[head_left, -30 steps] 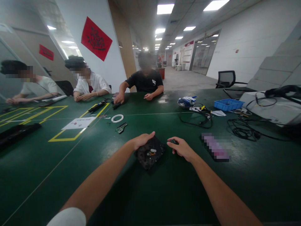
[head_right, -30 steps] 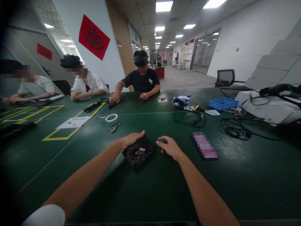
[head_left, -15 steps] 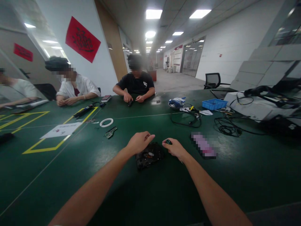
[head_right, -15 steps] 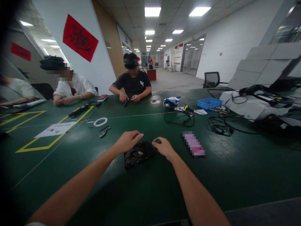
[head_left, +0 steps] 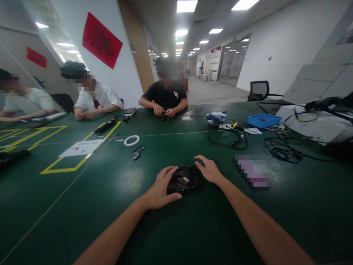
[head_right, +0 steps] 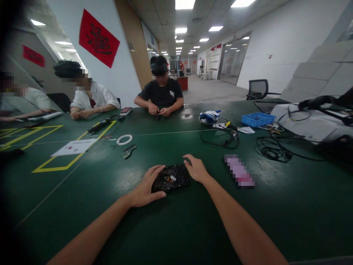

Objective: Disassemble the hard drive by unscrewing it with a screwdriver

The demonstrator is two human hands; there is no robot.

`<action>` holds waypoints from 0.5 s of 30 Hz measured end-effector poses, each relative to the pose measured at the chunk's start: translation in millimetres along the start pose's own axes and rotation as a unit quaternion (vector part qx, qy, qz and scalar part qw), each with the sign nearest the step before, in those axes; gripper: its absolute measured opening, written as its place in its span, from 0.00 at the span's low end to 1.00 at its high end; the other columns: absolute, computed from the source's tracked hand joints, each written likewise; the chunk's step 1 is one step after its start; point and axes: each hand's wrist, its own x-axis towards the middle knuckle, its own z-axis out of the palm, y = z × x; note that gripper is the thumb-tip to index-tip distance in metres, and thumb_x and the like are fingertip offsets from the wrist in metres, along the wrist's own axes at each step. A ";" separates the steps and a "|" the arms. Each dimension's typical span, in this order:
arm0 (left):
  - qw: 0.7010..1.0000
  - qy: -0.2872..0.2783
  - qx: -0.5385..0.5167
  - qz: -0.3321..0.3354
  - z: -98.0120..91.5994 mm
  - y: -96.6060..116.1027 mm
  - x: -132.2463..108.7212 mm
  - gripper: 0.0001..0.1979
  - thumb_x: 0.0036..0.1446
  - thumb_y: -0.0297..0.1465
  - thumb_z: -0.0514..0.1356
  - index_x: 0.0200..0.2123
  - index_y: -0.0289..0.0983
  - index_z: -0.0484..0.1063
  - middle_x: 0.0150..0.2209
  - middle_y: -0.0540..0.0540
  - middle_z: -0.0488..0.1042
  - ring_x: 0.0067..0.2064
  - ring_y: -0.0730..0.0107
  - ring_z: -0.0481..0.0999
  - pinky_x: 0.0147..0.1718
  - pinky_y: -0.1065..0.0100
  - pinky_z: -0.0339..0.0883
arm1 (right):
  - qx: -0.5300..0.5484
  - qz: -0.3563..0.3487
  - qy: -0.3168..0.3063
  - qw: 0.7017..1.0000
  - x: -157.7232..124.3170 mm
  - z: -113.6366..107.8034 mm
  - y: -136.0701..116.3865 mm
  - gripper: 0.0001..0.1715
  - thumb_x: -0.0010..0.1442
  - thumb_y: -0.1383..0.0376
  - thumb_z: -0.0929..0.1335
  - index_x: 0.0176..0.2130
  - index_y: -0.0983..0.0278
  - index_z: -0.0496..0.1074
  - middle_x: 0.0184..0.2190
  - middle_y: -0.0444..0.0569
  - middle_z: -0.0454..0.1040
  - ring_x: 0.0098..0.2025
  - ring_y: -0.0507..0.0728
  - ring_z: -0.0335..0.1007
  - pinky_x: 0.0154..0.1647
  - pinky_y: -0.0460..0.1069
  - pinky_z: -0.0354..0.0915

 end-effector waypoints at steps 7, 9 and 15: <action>0.962 0.214 0.108 -0.128 -46.6 -68.7 2.4 0.26 0.64 0.41 0.56 0.63 0.40 0.63 0.62 0.36 0.64 0.66 0.50 0.59 0.65 0.49 0.53 | 0.124 0.075 -0.063 0.987 -10.8 -6.7 1.3 0.25 0.67 0.53 0.63 0.59 0.58 0.67 0.22 0.40 0.67 0.20 0.51 0.64 0.19 0.45 0.63; 0.934 0.252 0.175 -0.185 -67.2 -97.4 9.8 0.24 0.63 0.36 0.57 0.61 0.37 0.65 0.61 0.35 0.66 0.64 0.49 0.61 0.65 0.49 0.53 | 0.133 0.081 -0.064 0.986 -11.1 -8.6 -0.7 0.24 0.66 0.54 0.63 0.58 0.59 0.68 0.22 0.40 0.67 0.20 0.51 0.63 0.17 0.44 0.62; 0.916 0.145 0.244 -0.284 -116.0 -149.3 32.6 0.29 0.60 0.34 0.60 0.63 0.35 0.62 0.62 0.33 0.66 0.63 0.45 0.62 0.62 0.51 0.53 | 0.141 0.081 -0.057 0.985 -9.5 -8.2 -1.6 0.23 0.66 0.54 0.63 0.57 0.58 0.68 0.25 0.40 0.68 0.21 0.50 0.64 0.17 0.44 0.64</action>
